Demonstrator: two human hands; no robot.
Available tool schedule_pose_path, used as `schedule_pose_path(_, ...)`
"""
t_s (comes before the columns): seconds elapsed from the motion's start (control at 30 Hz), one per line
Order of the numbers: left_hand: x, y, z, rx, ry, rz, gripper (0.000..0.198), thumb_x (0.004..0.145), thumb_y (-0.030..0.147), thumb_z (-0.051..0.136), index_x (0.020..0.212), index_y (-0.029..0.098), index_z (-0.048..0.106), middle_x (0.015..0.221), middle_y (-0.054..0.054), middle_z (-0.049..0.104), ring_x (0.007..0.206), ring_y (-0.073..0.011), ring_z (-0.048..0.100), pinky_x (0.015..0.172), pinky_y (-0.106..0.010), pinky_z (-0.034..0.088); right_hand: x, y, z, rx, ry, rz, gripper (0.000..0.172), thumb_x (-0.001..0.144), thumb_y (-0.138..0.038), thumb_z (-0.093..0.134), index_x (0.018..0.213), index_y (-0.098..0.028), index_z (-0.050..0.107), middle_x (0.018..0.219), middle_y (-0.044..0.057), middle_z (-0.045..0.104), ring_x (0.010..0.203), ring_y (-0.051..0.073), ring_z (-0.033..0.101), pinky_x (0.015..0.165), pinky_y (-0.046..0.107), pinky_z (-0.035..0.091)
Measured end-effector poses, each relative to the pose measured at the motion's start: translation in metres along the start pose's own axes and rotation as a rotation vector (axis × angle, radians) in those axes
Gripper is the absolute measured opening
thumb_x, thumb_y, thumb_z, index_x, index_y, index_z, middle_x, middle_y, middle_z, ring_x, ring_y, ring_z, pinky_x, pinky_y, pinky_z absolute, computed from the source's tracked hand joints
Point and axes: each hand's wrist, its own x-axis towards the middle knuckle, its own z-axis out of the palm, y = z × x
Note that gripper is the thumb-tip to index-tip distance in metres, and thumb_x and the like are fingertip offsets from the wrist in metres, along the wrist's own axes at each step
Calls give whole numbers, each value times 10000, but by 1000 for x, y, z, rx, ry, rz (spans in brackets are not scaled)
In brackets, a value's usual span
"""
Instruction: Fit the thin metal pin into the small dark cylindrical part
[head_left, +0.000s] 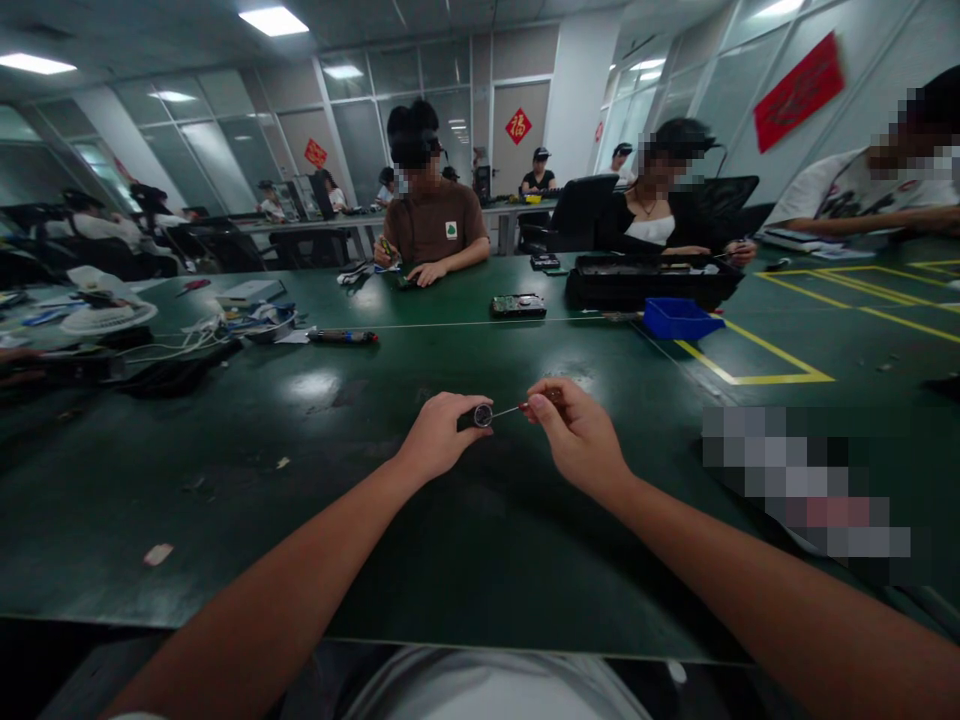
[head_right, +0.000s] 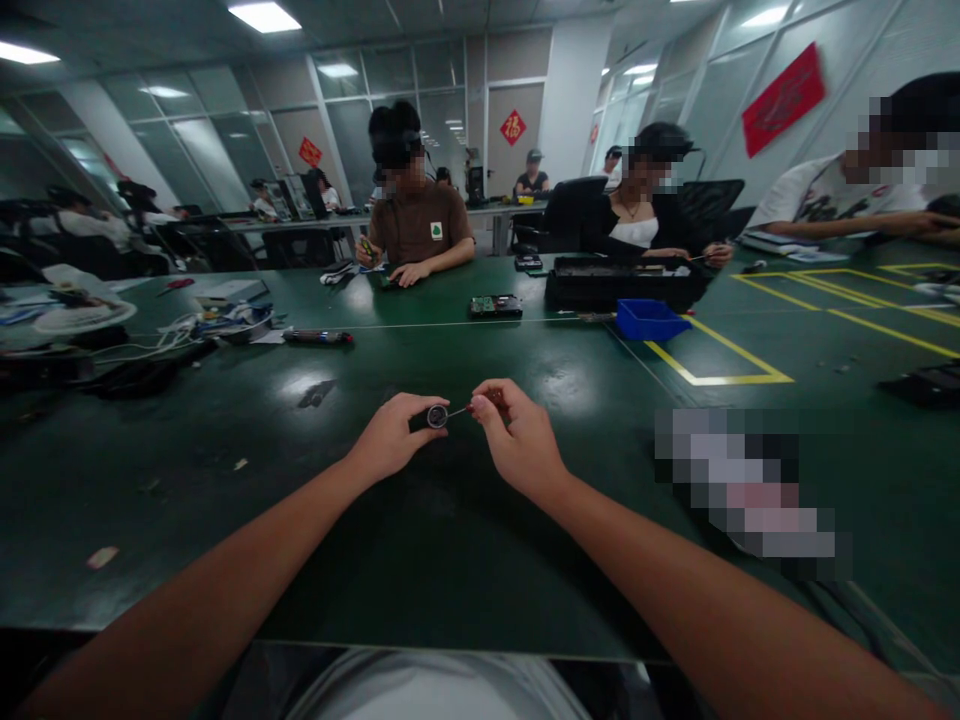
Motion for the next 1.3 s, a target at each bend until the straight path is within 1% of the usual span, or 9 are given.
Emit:
schedule_pose_path(0.17, -1, 2, -1, -4, 6, -38, 372, 854, 321, 743, 1216, 261, 683, 1164, -45, 726, 1083, -253, 620, 945, -414, 461, 1, 2, -1, 14, 52, 0, 177, 974, -387, 535, 996, -225, 604, 861, 41, 700, 778, 187, 673, 731, 345, 536)
schedule_pose_path(0.33, -1, 4, -1, -10, -3, -44, 362, 857, 319, 739, 1211, 263, 687, 1182, -44, 721, 1089, -254, 619, 959, -422, 460, 2, 1, -1, 5, 35, 7, 197, 963, -400, 546, 998, -219, 617, 865, 45, 713, 783, 191, 683, 724, 340, 538)
schedule_pose_path(0.53, -1, 2, -1, -21, 0, -51, 372, 847, 308, 749, 1210, 256, 687, 1170, -47, 726, 1086, -252, 624, 952, -409, 468, 3, -8, -7, -238, 42, 28, 262, 894, -462, 642, 837, -206, 661, 649, 5, 664, 576, 169, 615, 540, 288, 428)
schedule_pose_path(0.7, -1, 0, -1, -25, 3, -57, 359, 851, 299, 742, 1204, 253, 690, 1172, -46, 725, 1098, -255, 622, 961, -416, 467, 3, -14, -9, -311, -57, -104, 184, 955, -329, 526, 962, -204, 661, 823, 39, 722, 725, 189, 665, 665, 308, 475)
schedule_pose_path(0.77, -1, -1, -2, -24, 10, -71, 371, 853, 298, 738, 1218, 259, 684, 1177, -47, 724, 1103, -258, 620, 968, -424, 467, 3, -15, -9, -323, -96, -105, 183, 956, -298, 500, 964, -202, 657, 864, 45, 727, 771, 194, 671, 700, 311, 478)
schedule_pose_path(0.97, -2, 0, -1, -33, 5, -81, 377, 850, 298, 741, 1220, 255, 686, 1177, -50, 722, 1104, -256, 618, 968, -420, 470, 6, -14, -8, -413, -100, 49, 363, 1000, -441, 427, 904, -213, 692, 602, -6, 620, 533, 171, 583, 528, 296, 363)
schedule_pose_path(1.07, -2, 0, 0, -41, -4, -74, 375, 852, 304, 736, 1222, 268, 683, 1183, -46, 719, 1106, -258, 615, 976, -431, 467, 5, -12, -7, -398, -105, 16, 272, 985, -384, 449, 1006, -218, 664, 675, 7, 653, 556, 178, 592, 543, 304, 377)
schedule_pose_path(1.17, -2, 1, -1, -41, -5, -80, 368, 852, 307, 734, 1215, 264, 685, 1178, -53, 720, 1107, -264, 615, 979, -440, 467, 4, -11, -6, -330, -106, -39, 220, 957, -300, 482, 1134, -218, 585, 782, 25, 678, 660, 199, 631, 603, 316, 428)
schedule_pose_path(1.3, -2, 3, -2, -35, -20, -88, 362, 853, 304, 731, 1211, 268, 686, 1186, -53, 717, 1111, -269, 613, 985, -451, 465, 3, -12, -7, -313, -121, -8, 167, 978, -326, 459, 988, -236, 599, 751, 12, 653, 649, 193, 607, 593, 315, 410)
